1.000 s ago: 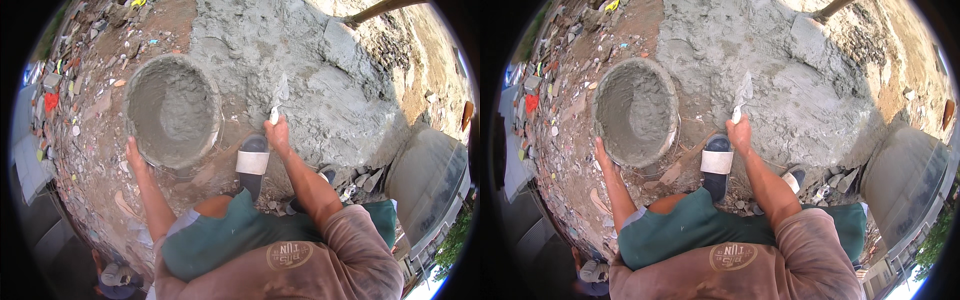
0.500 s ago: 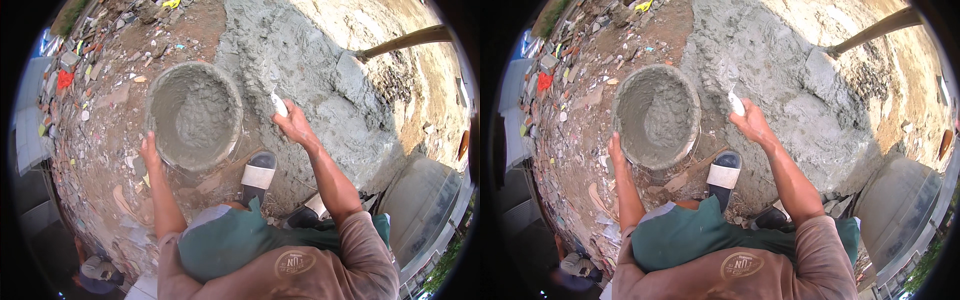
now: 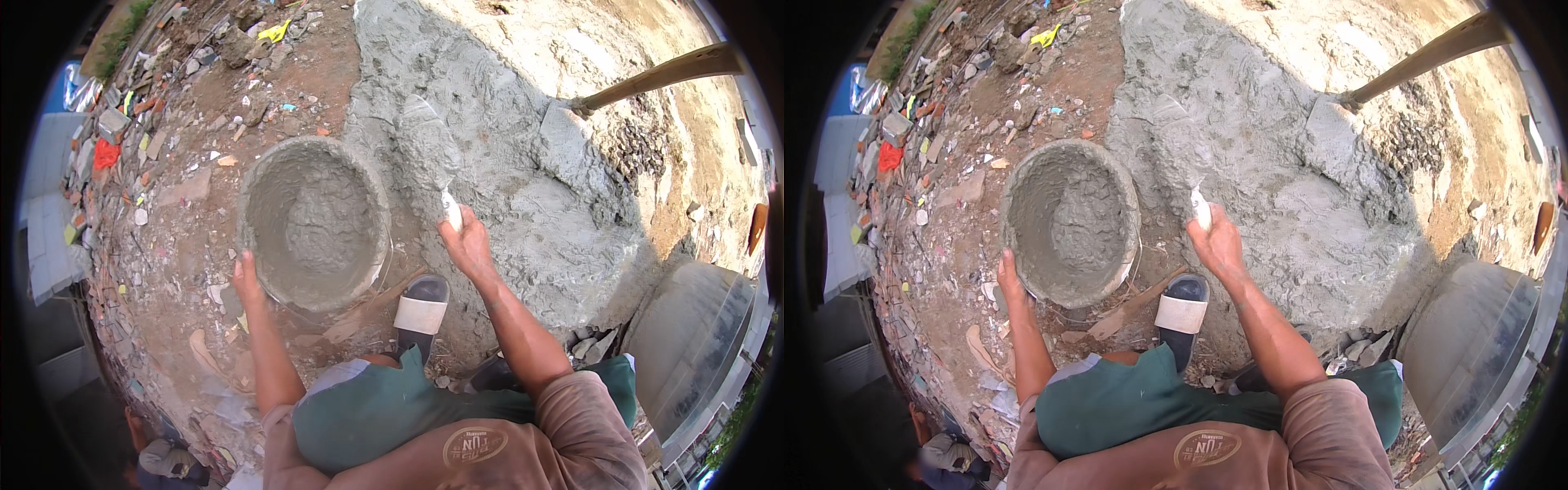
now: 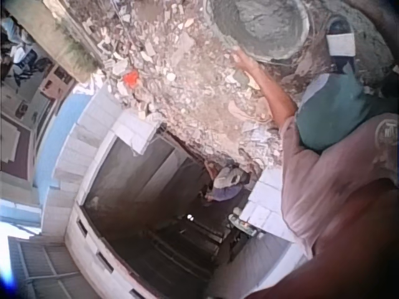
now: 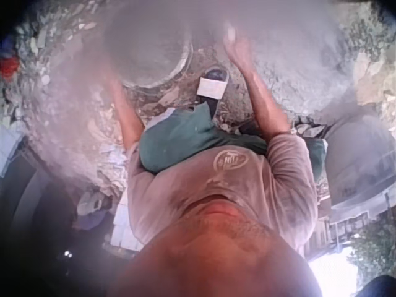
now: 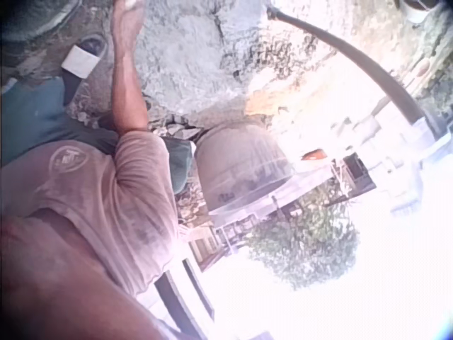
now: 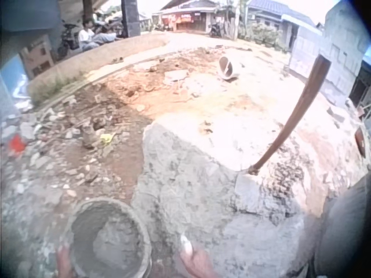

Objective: The person scoops wet cement from a bucket using a trowel and applies it to a low wall or curb. They repeatedly smooth the cement along the top edge of the structure.

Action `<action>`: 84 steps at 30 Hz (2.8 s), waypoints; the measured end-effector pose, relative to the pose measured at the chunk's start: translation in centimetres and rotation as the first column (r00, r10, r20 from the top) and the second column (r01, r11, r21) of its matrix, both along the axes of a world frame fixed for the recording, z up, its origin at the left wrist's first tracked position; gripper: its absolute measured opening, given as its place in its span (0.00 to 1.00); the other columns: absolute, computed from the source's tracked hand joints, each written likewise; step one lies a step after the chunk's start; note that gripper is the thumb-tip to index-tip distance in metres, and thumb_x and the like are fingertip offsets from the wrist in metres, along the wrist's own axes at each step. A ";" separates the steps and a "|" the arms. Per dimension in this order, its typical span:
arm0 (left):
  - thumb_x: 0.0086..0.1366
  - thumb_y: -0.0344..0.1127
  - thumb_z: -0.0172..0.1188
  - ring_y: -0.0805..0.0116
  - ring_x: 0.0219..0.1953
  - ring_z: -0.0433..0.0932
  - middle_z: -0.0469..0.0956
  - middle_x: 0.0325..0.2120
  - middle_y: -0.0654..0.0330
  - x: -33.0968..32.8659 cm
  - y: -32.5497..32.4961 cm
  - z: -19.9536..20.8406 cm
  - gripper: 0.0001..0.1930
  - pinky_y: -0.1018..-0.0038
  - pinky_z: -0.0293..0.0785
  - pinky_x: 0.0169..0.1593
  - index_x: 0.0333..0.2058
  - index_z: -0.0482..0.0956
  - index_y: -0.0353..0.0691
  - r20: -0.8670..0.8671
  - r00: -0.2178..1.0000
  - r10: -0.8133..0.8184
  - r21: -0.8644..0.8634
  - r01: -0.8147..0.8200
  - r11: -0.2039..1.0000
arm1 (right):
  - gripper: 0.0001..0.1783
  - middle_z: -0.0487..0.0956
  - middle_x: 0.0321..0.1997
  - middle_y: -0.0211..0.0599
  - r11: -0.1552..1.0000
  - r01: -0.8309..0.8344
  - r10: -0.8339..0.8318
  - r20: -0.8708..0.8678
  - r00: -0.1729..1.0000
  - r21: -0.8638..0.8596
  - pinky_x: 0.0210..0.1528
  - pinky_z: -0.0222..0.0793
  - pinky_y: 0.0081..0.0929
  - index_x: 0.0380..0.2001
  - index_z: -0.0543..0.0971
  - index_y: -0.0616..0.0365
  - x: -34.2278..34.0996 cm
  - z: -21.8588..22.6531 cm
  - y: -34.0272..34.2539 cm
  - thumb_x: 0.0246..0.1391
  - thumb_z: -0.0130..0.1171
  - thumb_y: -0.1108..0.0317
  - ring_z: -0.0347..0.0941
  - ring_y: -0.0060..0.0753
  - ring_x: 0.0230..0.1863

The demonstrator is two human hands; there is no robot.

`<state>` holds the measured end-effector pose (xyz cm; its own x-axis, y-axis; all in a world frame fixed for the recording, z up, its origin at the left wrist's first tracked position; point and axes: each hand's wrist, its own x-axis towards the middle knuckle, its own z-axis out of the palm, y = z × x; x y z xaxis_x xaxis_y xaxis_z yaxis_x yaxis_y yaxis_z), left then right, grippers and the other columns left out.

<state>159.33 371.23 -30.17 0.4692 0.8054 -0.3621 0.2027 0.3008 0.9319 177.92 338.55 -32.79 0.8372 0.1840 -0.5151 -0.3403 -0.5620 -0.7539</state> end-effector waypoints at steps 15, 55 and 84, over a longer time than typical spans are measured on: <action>0.63 0.49 0.56 0.63 0.44 0.75 0.75 0.44 0.52 -0.2 0.5 -0.4 0.27 0.68 0.72 0.48 0.50 0.68 0.31 -0.096 0.995 -0.032 0.050 0.037 0.998 | 0.25 0.77 0.35 0.63 0.978 -0.031 0.031 0.001 1.000 -0.208 0.45 0.68 0.47 0.38 0.73 0.69 2.2 -11.2 3.7 0.44 0.57 0.56 0.74 0.63 0.41; 0.63 0.50 0.55 0.56 0.47 0.73 0.72 0.47 0.48 0.6 2.0 0.1 0.30 0.64 0.69 0.50 0.52 0.67 0.29 -0.314 0.934 -0.169 0.214 0.243 0.946 | 0.21 0.77 0.42 0.43 0.679 -0.648 0.734 0.319 0.599 -0.347 0.38 0.71 0.45 0.44 0.69 0.53 5.8 8.6 -1.1 0.49 0.57 0.57 0.75 0.48 0.42; 0.69 0.51 0.44 0.63 0.21 0.62 0.66 0.18 0.55 10.3 -9.7 22.4 0.26 0.66 0.62 0.24 0.29 0.71 0.28 -0.710 0.192 -0.677 0.272 0.962 -0.012 | 0.26 0.78 0.39 0.56 0.542 0.367 -0.783 -0.296 0.547 -0.757 0.46 0.68 0.43 0.42 0.75 0.61 -49.0 37.7 -44.6 0.42 0.58 0.54 0.74 0.56 0.43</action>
